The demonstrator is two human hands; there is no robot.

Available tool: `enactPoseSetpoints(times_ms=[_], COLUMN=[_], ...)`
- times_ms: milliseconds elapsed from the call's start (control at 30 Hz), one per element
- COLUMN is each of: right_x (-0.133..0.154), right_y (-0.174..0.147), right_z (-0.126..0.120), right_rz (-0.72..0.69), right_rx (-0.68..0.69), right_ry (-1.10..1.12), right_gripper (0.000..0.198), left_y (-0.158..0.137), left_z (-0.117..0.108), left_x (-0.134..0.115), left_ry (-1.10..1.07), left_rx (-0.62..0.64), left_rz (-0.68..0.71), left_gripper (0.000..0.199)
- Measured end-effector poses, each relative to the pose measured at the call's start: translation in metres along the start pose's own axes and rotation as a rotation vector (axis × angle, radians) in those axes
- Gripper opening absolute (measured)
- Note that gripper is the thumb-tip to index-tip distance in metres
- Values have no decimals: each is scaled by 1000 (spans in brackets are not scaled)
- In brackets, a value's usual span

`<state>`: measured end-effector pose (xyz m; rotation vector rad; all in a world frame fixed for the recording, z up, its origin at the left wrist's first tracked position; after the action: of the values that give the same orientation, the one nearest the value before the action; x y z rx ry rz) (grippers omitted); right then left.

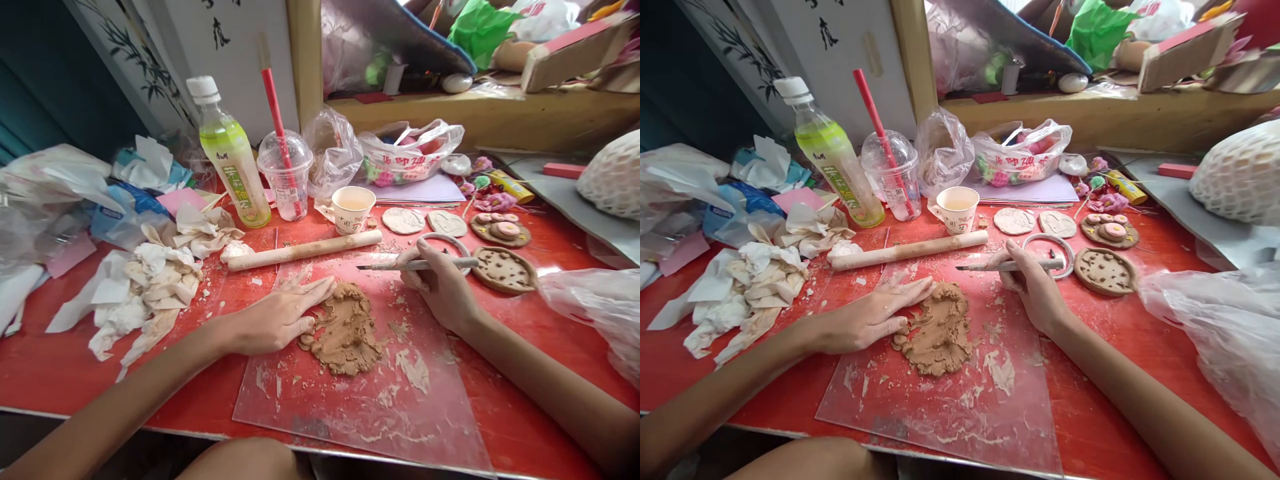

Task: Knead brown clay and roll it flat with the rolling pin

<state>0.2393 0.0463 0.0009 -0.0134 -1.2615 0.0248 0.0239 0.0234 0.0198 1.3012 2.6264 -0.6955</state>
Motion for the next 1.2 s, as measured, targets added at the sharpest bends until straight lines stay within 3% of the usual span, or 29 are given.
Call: enactPoseSetpoints(times_ms=[200, 400, 567, 767, 1033, 1200], right_x=[-1, -2, -1, 1, 0, 1], right_y=[-1, -1, 0, -2, 0, -1], right_z=[-1, -1, 0, -1, 0, 0], right_rz=[-5, -6, -16, -24, -25, -40], right_rx=[11, -5, -6, -18, -31, -37], right_ry=[23, -35, -32, 8, -6, -13], right_gripper=[38, 39, 39, 38, 38, 39], left_y=[10, 14, 18, 35, 35, 21], left_z=[-15, -5, -16, -21, -11, 1], left_x=[15, 3, 5, -2, -7, -22], left_ry=[86, 12, -64, -92, -90, -4], left_rx=[-54, -49, -1, -45, -58, -65], left_rz=[-93, 2, 71, 129, 110, 205], left_gripper=[52, 51, 51, 51, 56, 98])
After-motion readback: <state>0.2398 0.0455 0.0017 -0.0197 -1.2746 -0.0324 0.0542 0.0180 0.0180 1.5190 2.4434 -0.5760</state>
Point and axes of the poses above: each hand's wrist, its own y-axis towards the middle knuckle, its own z-axis out of the palm, x = y × z, the point moved 7 cm from there along y, towards the middle knuckle, and after that the axes turned 11 degrees about y, right-handed, at the moved point
